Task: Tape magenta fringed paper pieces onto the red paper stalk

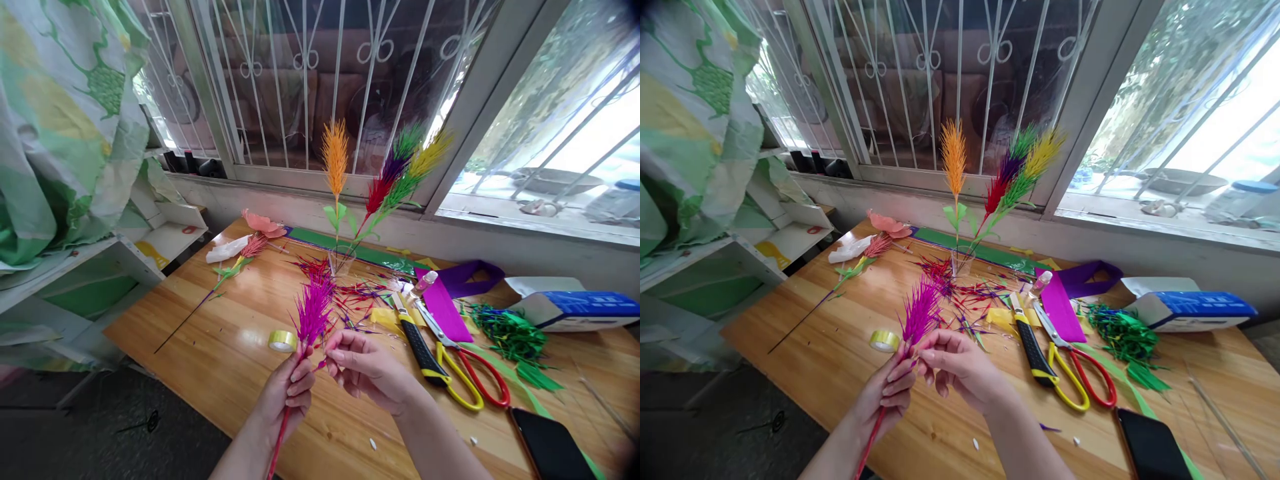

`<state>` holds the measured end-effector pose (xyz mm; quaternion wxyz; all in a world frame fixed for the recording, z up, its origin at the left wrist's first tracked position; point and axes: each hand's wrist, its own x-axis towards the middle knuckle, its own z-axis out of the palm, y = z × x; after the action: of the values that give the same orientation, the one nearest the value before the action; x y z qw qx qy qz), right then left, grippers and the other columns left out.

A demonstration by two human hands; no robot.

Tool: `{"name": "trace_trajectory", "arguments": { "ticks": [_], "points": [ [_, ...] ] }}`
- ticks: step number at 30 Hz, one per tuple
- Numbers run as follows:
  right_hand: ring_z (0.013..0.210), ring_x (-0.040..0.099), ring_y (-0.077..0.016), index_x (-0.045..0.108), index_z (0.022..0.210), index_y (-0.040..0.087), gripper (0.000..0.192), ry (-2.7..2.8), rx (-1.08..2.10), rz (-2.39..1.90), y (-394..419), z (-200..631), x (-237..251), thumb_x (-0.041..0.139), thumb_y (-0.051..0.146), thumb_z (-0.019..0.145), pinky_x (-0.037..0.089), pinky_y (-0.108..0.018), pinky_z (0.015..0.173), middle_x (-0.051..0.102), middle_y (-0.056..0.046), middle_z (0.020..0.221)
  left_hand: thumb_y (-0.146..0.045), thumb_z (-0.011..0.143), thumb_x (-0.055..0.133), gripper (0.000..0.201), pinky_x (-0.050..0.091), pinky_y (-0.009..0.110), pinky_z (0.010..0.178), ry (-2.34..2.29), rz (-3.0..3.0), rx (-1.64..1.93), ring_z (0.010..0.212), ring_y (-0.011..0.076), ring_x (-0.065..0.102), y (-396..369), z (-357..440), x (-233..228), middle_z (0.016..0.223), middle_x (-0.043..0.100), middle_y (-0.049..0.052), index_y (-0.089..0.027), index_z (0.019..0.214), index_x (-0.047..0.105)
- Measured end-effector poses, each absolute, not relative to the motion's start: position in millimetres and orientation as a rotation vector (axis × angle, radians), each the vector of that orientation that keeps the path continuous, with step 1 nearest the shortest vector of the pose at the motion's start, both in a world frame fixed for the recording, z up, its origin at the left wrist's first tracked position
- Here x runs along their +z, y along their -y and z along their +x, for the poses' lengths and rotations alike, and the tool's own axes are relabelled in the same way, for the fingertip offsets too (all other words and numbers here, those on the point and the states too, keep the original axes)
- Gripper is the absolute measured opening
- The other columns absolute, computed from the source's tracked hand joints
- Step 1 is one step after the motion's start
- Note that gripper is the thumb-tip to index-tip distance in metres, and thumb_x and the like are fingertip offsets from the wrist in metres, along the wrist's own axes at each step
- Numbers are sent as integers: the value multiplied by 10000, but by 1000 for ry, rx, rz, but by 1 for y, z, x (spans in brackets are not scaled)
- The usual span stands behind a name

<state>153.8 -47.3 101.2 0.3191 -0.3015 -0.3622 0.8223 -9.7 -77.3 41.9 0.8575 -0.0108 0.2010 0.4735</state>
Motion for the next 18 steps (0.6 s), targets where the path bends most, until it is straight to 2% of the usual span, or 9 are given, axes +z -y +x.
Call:
{"name": "trace_trajectory", "arguments": {
  "ticks": [4,6,11,18],
  "points": [
    [339,312,-8,567,720,157,246,985,1901,-957,44,132,105,685,365,660,158,-138,322,509,61,470,-280,777,574,178,148,59,256,-481,27,984,310,-21,247,78,-8,45,460,295,-99,-102,763,567],
    [332,268,-9,574,707,153,259,972,1771,-1007,41,123,101,688,377,644,127,-155,324,455,77,430,-288,778,571,184,141,62,258,-501,42,975,304,-20,225,78,-7,47,451,272,-103,-104,762,569],
    [344,307,-27,581,684,164,255,979,1600,-1078,37,109,90,684,390,626,195,-175,338,453,79,433,-281,756,595,208,134,62,260,-528,67,988,308,-22,209,80,-6,50,451,273,-107,-92,844,588],
    [371,400,-66,580,692,182,244,1112,1441,-1127,37,106,87,652,408,640,306,-200,375,491,63,445,-283,711,641,201,129,62,260,-582,127,1015,311,-17,166,81,-4,52,424,272,-114,-111,803,593]
  ]
}}
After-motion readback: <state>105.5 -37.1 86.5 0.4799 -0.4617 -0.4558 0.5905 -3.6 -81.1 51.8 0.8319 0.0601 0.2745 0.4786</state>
